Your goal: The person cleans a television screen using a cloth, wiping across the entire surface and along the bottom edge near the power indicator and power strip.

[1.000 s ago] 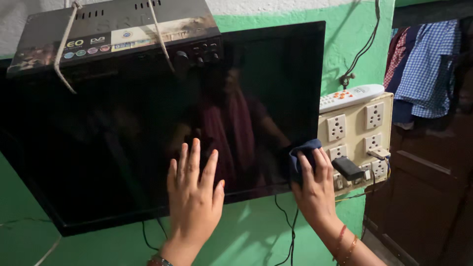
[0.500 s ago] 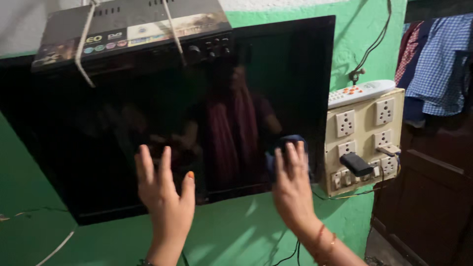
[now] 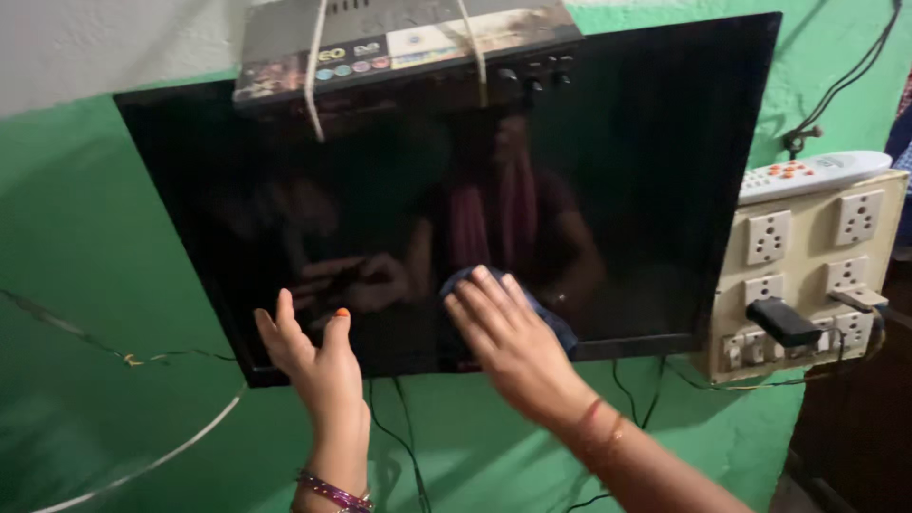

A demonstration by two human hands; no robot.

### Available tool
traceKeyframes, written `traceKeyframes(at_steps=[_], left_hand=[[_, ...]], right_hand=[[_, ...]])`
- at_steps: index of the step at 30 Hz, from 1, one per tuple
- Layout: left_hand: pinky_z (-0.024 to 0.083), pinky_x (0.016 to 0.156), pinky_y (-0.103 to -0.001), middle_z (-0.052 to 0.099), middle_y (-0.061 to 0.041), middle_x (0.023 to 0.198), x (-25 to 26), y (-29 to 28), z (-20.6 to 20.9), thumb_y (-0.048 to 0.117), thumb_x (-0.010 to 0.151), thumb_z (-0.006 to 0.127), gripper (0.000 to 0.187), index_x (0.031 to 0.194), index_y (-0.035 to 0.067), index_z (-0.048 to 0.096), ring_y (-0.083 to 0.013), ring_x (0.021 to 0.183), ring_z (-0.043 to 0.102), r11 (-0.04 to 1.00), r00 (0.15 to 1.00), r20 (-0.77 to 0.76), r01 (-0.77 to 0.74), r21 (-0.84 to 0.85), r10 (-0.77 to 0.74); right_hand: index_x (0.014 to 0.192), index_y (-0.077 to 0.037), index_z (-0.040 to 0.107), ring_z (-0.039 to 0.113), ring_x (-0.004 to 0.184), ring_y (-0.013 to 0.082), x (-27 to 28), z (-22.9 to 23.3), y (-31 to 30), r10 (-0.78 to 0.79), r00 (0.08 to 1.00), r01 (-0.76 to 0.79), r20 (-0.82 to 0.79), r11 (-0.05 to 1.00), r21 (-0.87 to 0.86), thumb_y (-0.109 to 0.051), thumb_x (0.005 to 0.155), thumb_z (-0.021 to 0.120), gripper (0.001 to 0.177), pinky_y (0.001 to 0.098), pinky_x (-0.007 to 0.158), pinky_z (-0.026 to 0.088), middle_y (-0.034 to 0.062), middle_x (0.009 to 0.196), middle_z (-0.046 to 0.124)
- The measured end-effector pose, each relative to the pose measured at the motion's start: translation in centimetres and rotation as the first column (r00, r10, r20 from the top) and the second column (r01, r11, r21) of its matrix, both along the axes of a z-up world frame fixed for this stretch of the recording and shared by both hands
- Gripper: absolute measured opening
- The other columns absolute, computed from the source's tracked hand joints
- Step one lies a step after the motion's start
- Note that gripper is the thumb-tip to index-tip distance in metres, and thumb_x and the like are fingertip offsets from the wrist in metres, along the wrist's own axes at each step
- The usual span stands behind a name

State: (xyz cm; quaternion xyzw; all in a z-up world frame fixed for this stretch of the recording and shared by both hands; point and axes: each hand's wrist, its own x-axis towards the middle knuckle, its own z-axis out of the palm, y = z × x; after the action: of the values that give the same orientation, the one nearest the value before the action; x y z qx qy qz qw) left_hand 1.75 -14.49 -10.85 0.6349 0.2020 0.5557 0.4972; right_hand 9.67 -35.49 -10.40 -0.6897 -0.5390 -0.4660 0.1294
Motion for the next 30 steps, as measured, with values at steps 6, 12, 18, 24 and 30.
traceKeyframes(at_steps=[6,12,18,24,30], left_hand=[[0.024,0.124,-0.048,0.008,-0.012,0.173,-0.9,5.4,0.9,0.022,0.094,0.068,0.075,0.160,0.018,0.032,-0.0315,0.160,0.007,0.993,0.995,-0.031,-0.093,0.075,0.096],[0.030,0.120,-0.039,0.023,-0.010,0.169,-2.5,8.5,2.1,0.026,0.097,0.055,0.070,0.160,0.015,0.028,-0.0256,0.153,0.030,0.979,0.989,0.111,0.112,-0.172,-0.093],[0.023,0.123,-0.038,0.034,-0.011,0.166,-3.1,10.9,2.2,0.035,0.102,0.051,0.065,0.157,0.006,0.030,-0.0230,0.154,0.033,0.955,0.970,0.164,0.212,-0.208,-0.179],[0.021,0.121,-0.043,0.038,-0.009,0.163,-4.8,10.8,3.6,0.049,0.100,0.044,0.064,0.152,0.011,0.044,-0.0222,0.152,0.031,0.944,0.984,0.036,0.179,-0.276,-0.176],[0.025,0.120,-0.041,0.041,-0.008,0.161,-4.2,11.6,3.2,0.051,0.100,0.045,0.063,0.149,0.011,0.045,-0.0224,0.150,0.035,0.946,0.982,0.082,0.188,-0.265,-0.173]], right_hand=[[0.138,0.001,0.053,0.037,0.148,0.0433,3.2,3.9,-3.7,-0.151,0.989,0.146,-0.005,0.948,0.281,-0.002,0.066,0.065,0.073,0.0584,0.124,0.024,0.0230,0.149,0.049],[0.134,-0.002,0.050,0.037,0.145,0.0453,6.7,4.1,-7.2,-0.210,0.977,0.156,-0.027,0.625,0.765,0.007,0.091,0.071,0.049,0.0550,0.127,0.028,0.0230,0.143,0.043],[0.139,0.000,0.058,0.038,0.152,0.0445,6.1,3.8,-2.0,-0.141,0.979,0.201,-0.148,0.519,0.831,0.006,0.098,0.070,0.043,0.0521,0.129,0.032,0.0201,0.145,0.049],[0.139,0.001,0.059,0.040,0.148,0.0451,1.7,5.0,7.6,-0.157,0.988,0.122,-0.003,0.758,0.641,-0.003,0.081,0.067,0.059,0.0598,0.127,0.025,0.0226,0.148,0.052],[0.125,0.003,0.064,0.046,0.141,0.0416,-3.3,1.7,16.3,0.123,0.990,-0.133,0.064,0.973,0.189,-0.013,0.088,0.062,0.040,0.0583,0.122,0.030,0.0267,0.140,0.058]])
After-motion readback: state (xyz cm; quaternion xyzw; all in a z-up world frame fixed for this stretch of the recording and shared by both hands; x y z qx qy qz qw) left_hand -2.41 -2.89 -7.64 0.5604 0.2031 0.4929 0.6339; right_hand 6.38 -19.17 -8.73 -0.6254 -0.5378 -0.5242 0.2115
